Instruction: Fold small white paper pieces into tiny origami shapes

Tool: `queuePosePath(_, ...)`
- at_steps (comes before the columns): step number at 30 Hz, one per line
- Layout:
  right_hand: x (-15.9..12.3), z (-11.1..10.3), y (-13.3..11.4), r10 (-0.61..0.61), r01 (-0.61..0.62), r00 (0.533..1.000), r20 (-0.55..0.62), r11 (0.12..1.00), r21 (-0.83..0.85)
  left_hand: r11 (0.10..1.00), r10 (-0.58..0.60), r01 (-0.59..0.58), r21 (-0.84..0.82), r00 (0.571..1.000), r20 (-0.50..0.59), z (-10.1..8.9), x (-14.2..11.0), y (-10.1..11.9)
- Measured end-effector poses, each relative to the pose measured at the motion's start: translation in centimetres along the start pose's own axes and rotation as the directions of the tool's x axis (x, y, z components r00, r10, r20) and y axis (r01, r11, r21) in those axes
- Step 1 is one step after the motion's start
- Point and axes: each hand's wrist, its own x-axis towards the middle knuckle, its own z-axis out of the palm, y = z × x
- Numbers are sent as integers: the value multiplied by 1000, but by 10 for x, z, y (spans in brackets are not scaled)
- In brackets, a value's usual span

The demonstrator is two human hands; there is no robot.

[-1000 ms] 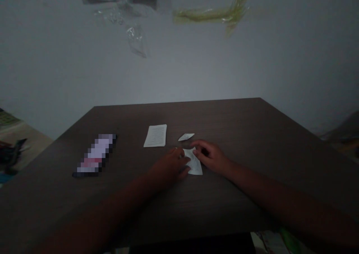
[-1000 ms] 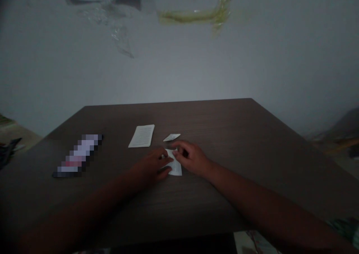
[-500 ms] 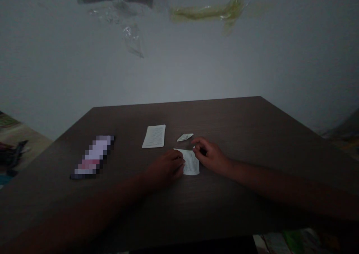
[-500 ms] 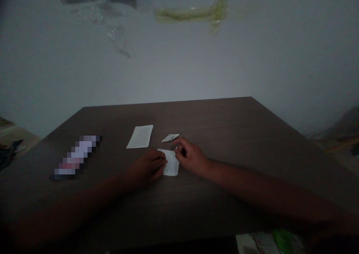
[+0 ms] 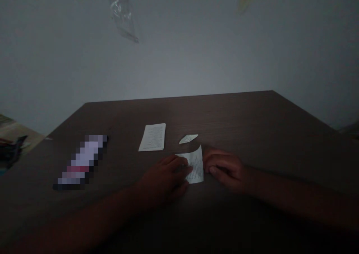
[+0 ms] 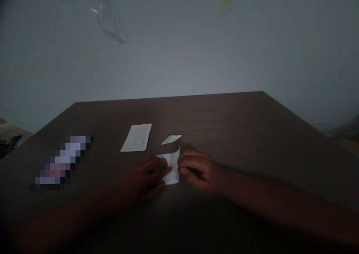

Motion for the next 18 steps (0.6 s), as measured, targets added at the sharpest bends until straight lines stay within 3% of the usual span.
queuePosePath(7, 3, 0, -11, -78, 82, 996, 36, 988, -127, 999, -17, 19, -32, 999, 44, -9, 5, 4)
queuePosePath(13, 1, 7, -8, 54, -75, 996, -67, 933, -351, 998, 4, -4, -58, 1000, 9, -8, 4, 2)
queuePosePath(18, 0, 9, -4, 128, -116, 992, -14, 843, -525, 999, 25, -25, -45, 1000, 7, -8, 4, -1)
